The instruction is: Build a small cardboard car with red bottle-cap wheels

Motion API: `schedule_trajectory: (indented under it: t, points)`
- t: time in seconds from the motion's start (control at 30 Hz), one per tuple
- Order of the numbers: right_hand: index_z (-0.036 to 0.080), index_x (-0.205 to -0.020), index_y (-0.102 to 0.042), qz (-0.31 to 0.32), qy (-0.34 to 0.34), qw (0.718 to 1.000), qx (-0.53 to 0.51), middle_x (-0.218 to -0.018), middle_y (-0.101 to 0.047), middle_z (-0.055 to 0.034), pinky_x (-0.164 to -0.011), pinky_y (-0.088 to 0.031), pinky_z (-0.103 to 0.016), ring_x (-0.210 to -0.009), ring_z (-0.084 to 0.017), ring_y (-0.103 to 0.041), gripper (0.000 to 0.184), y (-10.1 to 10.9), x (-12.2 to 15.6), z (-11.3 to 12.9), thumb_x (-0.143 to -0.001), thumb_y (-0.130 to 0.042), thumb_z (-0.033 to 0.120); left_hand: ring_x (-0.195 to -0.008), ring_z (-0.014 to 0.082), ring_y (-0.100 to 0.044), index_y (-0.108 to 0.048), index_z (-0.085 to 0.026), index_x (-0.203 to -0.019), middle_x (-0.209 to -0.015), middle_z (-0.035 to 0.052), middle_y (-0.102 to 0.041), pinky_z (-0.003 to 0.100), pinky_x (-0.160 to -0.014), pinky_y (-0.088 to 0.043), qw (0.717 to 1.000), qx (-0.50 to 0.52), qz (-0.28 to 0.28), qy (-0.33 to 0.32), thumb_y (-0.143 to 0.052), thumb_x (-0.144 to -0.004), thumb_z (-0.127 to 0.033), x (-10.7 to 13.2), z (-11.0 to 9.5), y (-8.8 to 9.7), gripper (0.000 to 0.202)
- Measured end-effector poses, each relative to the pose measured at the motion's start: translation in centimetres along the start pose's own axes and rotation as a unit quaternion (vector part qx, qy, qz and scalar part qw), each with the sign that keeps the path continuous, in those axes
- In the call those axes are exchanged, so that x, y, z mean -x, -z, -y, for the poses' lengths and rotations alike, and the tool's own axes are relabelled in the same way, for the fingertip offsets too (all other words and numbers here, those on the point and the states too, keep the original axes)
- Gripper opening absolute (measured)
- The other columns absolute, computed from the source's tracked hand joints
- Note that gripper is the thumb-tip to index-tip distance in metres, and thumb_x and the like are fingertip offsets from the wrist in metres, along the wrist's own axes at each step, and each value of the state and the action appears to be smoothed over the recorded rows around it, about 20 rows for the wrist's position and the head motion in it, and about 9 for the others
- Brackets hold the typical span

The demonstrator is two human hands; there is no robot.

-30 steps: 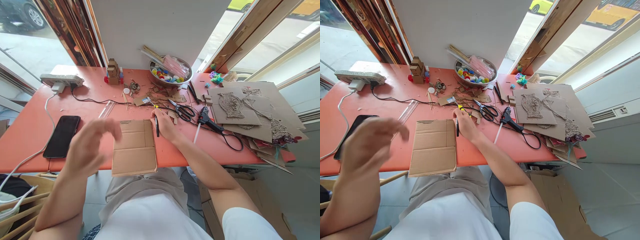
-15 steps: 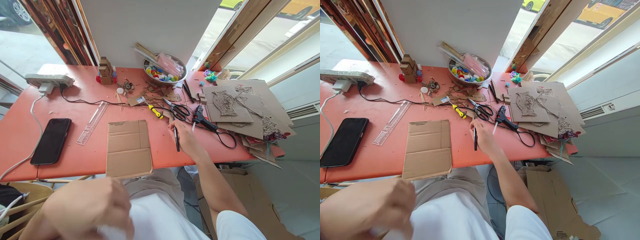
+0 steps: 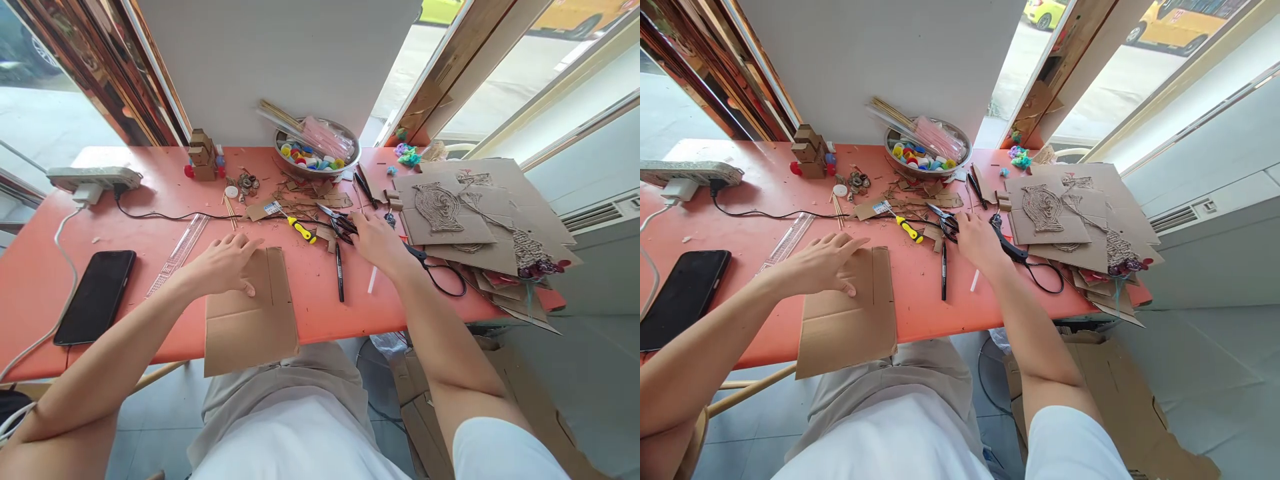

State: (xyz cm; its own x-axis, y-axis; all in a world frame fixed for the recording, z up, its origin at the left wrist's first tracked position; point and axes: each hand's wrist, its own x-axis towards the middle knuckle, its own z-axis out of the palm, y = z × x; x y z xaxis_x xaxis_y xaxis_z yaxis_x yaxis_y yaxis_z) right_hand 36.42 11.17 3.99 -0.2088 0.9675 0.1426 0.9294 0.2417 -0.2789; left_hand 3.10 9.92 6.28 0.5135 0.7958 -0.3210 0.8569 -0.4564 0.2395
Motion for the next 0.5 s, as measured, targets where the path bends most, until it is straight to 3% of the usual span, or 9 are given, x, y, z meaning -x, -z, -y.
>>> schedule_trajectory:
  t: [0.17,0.23,0.3,0.4,0.5]
  points:
    - [0.026,-0.077,-0.061,0.011,-0.009,1.0,0.008,-0.077,-0.072,-0.0143,-0.068,-0.05,-0.04,-0.079,-0.034,-0.07,0.019,-0.4,-2.6,-2.1,-0.076,-0.074,0.013,-0.127,0.0383,-0.066,-0.05,-0.023,-0.157,-0.141,0.0155,-0.069,0.044,-0.1,-0.055,0.997,0.08,-0.009,0.008,-0.079,-0.069,-0.047,-1.1,1.2,0.5,0.095]
    - [0.028,-0.071,-0.056,0.013,-0.013,1.0,0.013,-0.07,-0.069,-0.0111,-0.064,-0.047,-0.037,-0.074,-0.032,-0.069,0.024,0.3,-2.6,-2.4,-0.076,-0.078,0.02,-0.105,0.031,-0.073,-0.061,-0.023,-0.146,-0.122,0.0104,-0.077,0.037,-0.085,-0.057,0.988,0.151,-0.039,0.006,-0.072,-0.075,-0.048,-1.2,2.0,0.8,0.076]
    - [0.028,-0.068,-0.053,0.008,-0.028,0.999,-0.014,-0.065,-0.065,-0.0077,-0.06,-0.043,-0.035,-0.068,-0.028,-0.066,0.029,1.4,-2.2,-1.9,-0.078,-0.08,0.028,-0.085,0.0247,-0.072,-0.074,-0.024,-0.121,-0.096,0.0042,-0.079,0.032,-0.075,-0.054,0.977,0.202,-0.068,-0.003,-0.065,-0.081,-0.049,-1.0,2.6,1.4,0.049]
    - [0.027,-0.069,-0.052,0.022,-0.052,0.979,-0.194,-0.057,-0.059,-0.0014,-0.052,-0.039,-0.032,-0.054,-0.02,-0.058,0.041,2.9,-1.4,0.7,-0.081,-0.083,0.052,-0.079,0.0231,-0.07,-0.079,-0.024,-0.104,-0.087,0.0024,-0.079,0.029,-0.068,-0.051,0.96,0.261,-0.098,-0.016,-0.066,-0.081,-0.054,-0.6,2.9,3.0,0.04]
    - [0.027,-0.069,-0.05,0.108,0.007,0.906,-0.41,-0.055,-0.056,0.0014,-0.049,-0.043,-0.03,-0.049,-0.017,-0.056,0.058,3.3,-0.9,5.0,-0.082,-0.073,0.079,-0.078,0.0241,-0.069,-0.081,-0.023,-0.1,-0.085,0.0028,-0.078,0.03,-0.067,-0.052,0.95,0.285,-0.127,-0.022,-0.07,-0.08,-0.054,-0.5,2.5,5.2,0.038]
